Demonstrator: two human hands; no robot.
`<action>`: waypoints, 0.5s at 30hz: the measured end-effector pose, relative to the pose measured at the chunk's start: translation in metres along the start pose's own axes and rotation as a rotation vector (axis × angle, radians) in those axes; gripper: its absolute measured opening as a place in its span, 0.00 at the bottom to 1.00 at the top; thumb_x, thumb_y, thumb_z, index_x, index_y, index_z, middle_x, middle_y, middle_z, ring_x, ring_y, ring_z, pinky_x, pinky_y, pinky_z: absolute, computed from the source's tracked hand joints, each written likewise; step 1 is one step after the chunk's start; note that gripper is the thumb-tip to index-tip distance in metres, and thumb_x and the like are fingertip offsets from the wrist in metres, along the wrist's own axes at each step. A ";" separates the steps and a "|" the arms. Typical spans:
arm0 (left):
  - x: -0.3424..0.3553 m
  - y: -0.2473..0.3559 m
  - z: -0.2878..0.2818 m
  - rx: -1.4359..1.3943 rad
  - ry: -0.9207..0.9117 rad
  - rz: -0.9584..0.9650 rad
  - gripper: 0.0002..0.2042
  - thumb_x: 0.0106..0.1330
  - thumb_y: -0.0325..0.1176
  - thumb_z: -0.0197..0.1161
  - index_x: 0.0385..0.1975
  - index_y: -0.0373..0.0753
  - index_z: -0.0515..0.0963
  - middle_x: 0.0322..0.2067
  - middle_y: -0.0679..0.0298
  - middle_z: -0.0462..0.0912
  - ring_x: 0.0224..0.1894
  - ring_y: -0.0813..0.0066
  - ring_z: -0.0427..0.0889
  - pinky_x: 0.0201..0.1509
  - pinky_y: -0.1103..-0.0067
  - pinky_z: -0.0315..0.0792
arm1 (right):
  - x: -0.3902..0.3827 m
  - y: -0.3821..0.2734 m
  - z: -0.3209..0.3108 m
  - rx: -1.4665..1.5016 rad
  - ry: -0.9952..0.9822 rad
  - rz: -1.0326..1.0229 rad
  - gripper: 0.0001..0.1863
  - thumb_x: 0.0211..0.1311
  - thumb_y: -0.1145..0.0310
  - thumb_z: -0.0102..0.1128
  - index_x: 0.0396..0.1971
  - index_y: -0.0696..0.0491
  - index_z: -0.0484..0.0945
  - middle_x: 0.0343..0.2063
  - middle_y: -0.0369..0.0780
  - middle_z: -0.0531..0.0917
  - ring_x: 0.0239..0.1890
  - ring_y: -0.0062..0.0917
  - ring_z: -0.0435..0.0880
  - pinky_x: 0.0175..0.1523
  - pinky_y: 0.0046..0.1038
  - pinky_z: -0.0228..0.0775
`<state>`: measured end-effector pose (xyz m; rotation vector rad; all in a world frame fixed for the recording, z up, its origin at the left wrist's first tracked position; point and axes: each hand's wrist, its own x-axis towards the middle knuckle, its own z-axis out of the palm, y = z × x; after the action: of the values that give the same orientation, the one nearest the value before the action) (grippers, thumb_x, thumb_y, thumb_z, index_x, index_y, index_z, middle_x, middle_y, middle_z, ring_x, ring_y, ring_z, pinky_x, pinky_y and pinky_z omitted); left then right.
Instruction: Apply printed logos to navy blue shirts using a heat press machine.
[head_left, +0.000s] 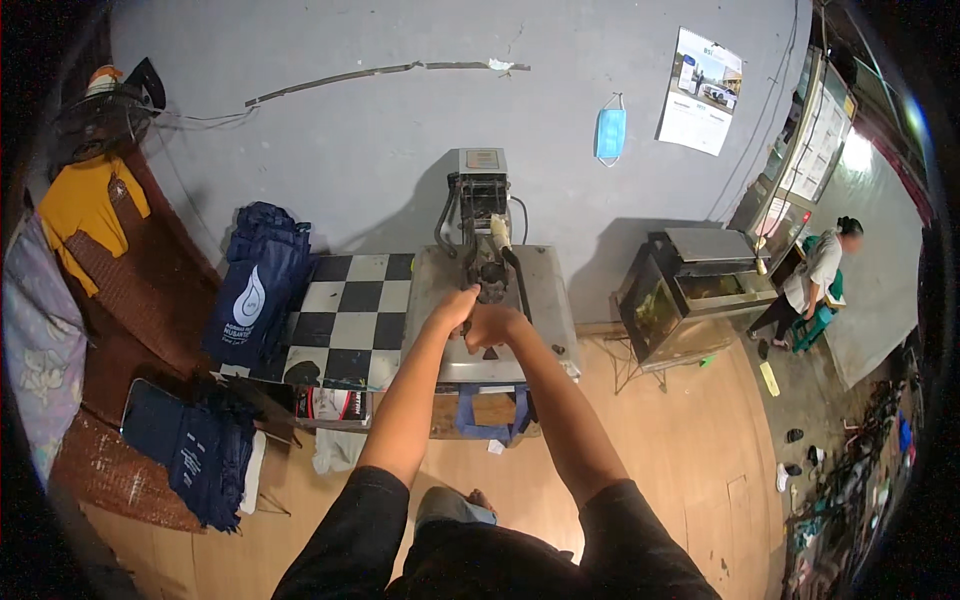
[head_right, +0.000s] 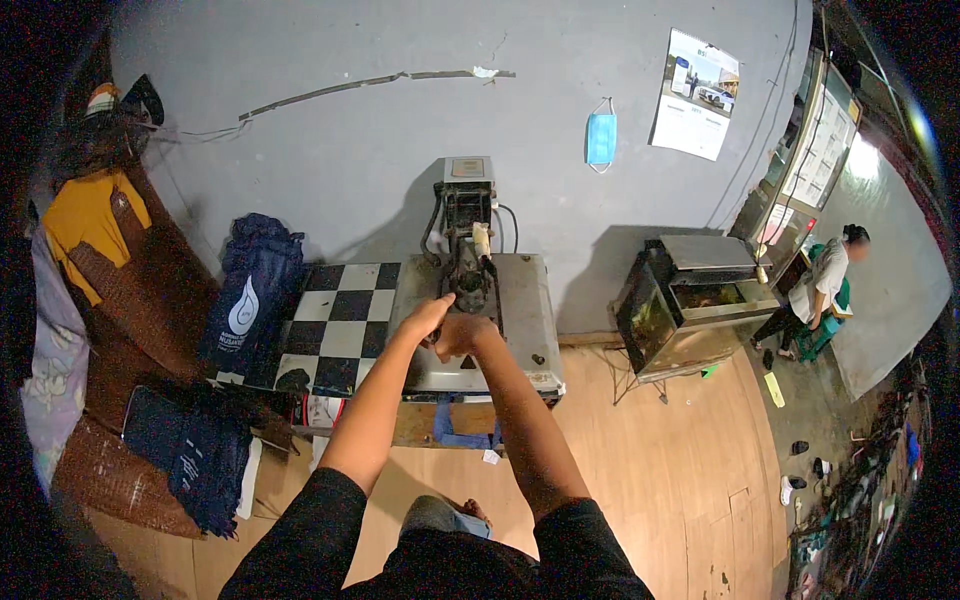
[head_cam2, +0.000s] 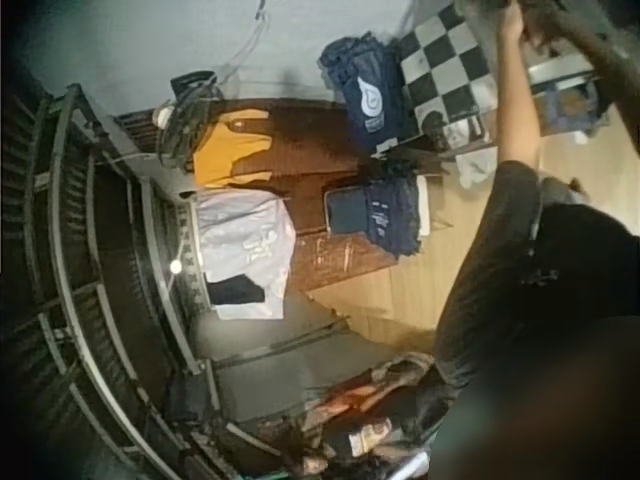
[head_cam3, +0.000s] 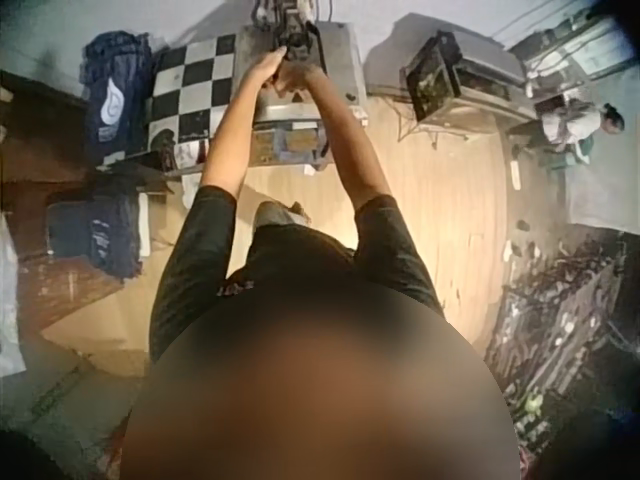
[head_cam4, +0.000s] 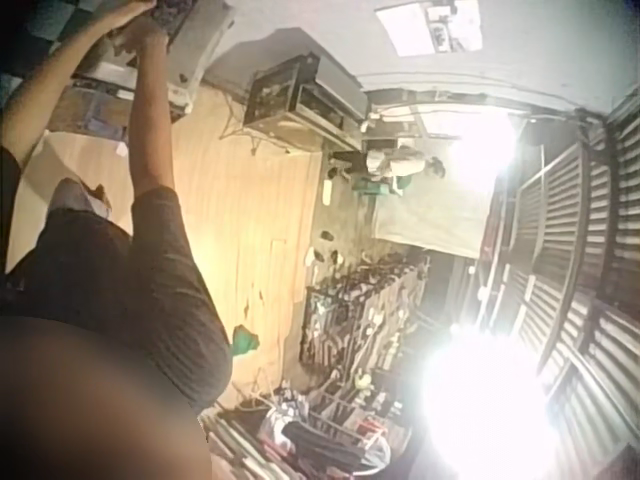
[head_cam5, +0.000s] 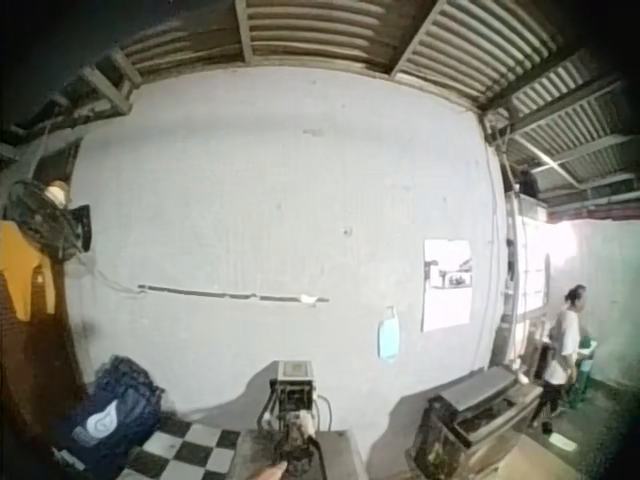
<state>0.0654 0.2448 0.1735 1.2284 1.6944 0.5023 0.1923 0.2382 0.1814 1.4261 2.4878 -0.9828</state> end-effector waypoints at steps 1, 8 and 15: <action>0.004 0.000 0.001 0.026 -0.003 0.002 0.33 0.68 0.61 0.42 0.45 0.31 0.77 0.39 0.49 0.81 0.36 0.52 0.82 0.38 0.59 0.75 | 0.008 0.008 0.005 -0.012 0.011 0.002 0.14 0.34 0.65 0.68 0.24 0.54 0.79 0.20 0.41 0.82 0.24 0.32 0.81 0.31 0.36 0.72; 0.029 -0.020 -0.002 0.289 0.219 0.073 0.27 0.68 0.53 0.44 0.42 0.32 0.80 0.38 0.47 0.83 0.39 0.53 0.84 0.45 0.59 0.74 | -0.004 -0.015 -0.001 -0.014 -0.009 -0.055 0.16 0.33 0.64 0.68 0.26 0.53 0.79 0.17 0.40 0.81 0.17 0.28 0.79 0.23 0.31 0.70; -0.022 0.013 -0.002 0.405 0.306 -0.007 0.23 0.69 0.49 0.44 0.46 0.39 0.81 0.49 0.52 0.81 0.54 0.54 0.78 0.56 0.60 0.70 | -0.017 -0.021 -0.007 0.123 -0.072 -0.091 0.13 0.34 0.63 0.69 0.18 0.55 0.78 0.15 0.38 0.80 0.14 0.26 0.75 0.20 0.30 0.67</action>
<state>0.0716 0.2309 0.1945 1.4888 2.1329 0.3646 0.1864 0.2222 0.2038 1.2936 2.4992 -1.2022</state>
